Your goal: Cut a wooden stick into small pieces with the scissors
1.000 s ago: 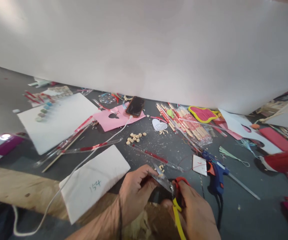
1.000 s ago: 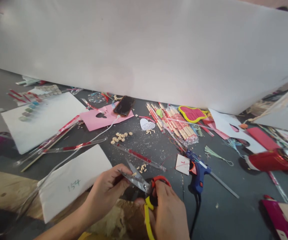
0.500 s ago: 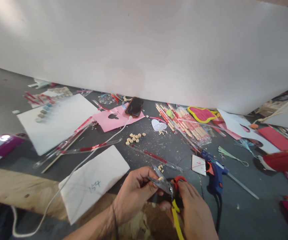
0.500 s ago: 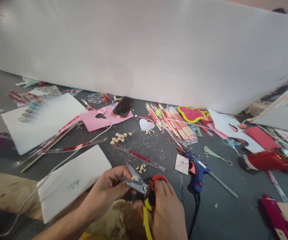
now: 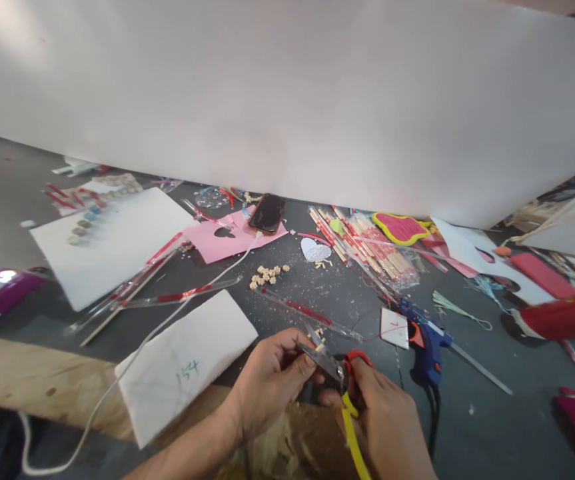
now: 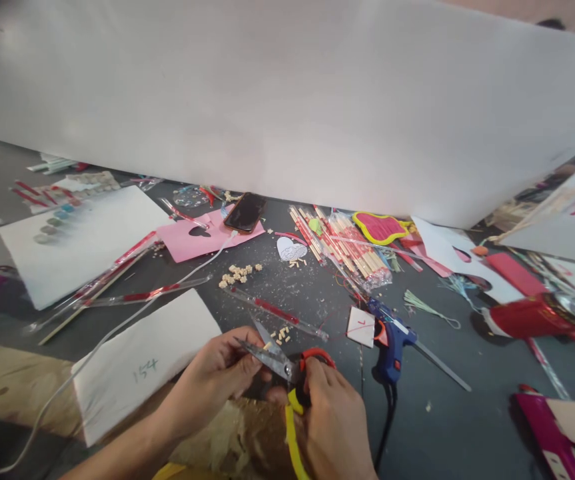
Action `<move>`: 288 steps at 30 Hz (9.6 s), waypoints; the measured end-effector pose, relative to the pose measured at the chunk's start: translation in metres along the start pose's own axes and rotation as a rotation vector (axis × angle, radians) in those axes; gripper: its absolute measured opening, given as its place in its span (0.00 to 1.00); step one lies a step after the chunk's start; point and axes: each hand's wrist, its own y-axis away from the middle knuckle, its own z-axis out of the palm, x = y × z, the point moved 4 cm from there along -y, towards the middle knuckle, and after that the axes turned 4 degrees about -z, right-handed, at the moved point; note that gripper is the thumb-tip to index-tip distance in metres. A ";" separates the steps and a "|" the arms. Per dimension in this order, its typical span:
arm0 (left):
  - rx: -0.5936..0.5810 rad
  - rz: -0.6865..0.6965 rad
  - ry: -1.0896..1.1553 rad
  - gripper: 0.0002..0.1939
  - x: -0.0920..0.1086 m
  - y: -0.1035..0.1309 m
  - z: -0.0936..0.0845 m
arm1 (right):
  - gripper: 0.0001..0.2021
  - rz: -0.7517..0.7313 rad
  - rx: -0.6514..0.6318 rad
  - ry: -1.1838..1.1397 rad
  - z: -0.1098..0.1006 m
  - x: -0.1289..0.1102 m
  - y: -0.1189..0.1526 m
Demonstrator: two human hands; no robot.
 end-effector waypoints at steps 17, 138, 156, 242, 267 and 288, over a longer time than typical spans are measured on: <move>-0.157 -0.239 0.079 0.06 -0.004 -0.003 0.000 | 0.14 0.082 -0.065 -0.003 0.004 0.002 0.008; -0.230 -0.246 0.319 0.16 -0.012 0.006 0.000 | 0.08 0.058 -0.047 -0.175 0.002 -0.007 0.002; 0.078 0.031 -0.024 0.13 -0.002 0.006 -0.005 | 0.15 0.158 -0.153 -0.060 0.004 -0.002 0.004; -0.038 0.013 0.004 0.14 0.002 0.002 -0.001 | 0.21 0.183 -0.087 -0.191 -0.005 0.012 0.007; 0.051 0.190 -0.374 0.06 0.006 0.005 -0.007 | 0.17 0.198 -0.200 -0.113 -0.003 0.002 0.004; 0.036 0.204 -0.341 0.06 0.005 0.005 -0.004 | 0.12 0.073 -0.150 -0.054 0.003 0.001 0.001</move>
